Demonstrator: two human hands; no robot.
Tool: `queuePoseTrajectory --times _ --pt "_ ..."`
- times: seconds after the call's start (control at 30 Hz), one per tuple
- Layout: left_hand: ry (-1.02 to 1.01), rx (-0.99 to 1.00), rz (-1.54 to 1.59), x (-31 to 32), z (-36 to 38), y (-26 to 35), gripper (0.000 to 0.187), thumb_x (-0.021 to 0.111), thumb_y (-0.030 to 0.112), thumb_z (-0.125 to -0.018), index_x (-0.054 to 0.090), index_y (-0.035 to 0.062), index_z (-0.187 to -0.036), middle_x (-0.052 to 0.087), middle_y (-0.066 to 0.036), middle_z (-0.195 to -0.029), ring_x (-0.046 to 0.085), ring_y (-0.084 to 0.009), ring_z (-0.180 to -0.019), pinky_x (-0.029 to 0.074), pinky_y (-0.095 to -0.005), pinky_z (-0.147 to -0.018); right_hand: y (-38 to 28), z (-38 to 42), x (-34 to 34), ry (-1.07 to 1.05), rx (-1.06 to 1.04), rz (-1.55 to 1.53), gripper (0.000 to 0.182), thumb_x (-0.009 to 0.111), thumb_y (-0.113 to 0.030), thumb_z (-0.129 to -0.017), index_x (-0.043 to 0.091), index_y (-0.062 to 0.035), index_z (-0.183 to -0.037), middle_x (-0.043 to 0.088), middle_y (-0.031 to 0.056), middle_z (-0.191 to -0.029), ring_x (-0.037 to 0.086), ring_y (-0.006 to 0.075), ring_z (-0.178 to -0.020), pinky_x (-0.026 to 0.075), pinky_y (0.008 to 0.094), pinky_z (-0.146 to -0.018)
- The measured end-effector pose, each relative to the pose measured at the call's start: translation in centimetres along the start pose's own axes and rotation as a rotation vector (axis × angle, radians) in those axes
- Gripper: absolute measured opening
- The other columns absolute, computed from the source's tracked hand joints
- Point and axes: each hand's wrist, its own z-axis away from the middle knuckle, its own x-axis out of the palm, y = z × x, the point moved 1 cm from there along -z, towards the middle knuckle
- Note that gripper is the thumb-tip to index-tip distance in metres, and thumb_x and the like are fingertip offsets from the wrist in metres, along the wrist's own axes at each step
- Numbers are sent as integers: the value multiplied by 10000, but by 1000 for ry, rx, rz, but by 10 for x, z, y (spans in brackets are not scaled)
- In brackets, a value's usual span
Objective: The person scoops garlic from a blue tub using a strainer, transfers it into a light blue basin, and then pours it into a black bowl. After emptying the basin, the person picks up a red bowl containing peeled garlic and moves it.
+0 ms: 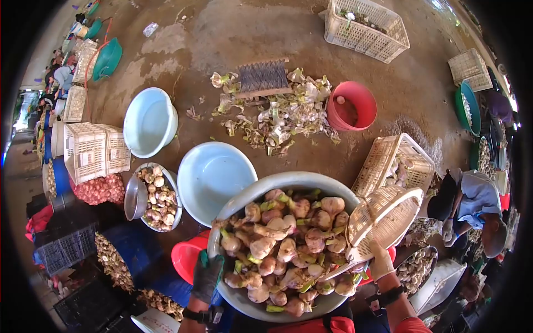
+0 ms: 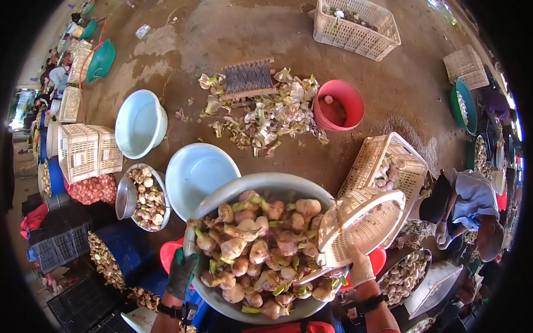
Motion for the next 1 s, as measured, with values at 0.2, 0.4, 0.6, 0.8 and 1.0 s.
queuePoseTrajectory --times 0.2,0.4,0.6,0.8,1.0 --pt "-80 31 -187 17 -60 45 232 697 143 -838 550 73 -1004 571 -4 -780 504 -84 -637 440 -261 -526 6 -11 5 105 39 -108 394 508 -228 -938 510 34 -1233 641 115 -1107 629 230 -997 510 348 -878" --pt "-259 -2 -302 39 -200 25 363 713 157 -816 518 46 -1101 592 -37 -858 539 -112 -685 465 -285 -585 37 -62 26 307 -46 -66 373 576 -214 -894 595 39 -1168 659 92 -1064 626 171 -932 503 322 -840" --pt "-423 -66 -25 83 -293 -21 527 674 71 -818 465 34 -1300 567 -95 -1186 563 -200 -1052 484 -333 -879 75 -177 9 227 -543 1223 336 521 -30 -836 617 -70 -1155 674 141 -1005 650 274 -956 520 390 -822" --pt "-233 -172 -205 99 -365 -87 480 683 158 -822 489 94 -1256 567 -38 -1094 547 -193 -992 471 -377 -837 87 -296 16 185 -190 160 373 528 -253 -906 633 34 -1119 659 65 -1036 608 144 -920 475 275 -826" --pt "-236 -342 -190 104 -393 -113 411 641 198 -867 486 139 -1243 568 -50 -1097 563 -212 -983 468 -398 -849 118 -379 10 107 -388 440 306 549 -234 -921 660 11 -1066 688 103 -980 631 173 -870 501 321 -816"
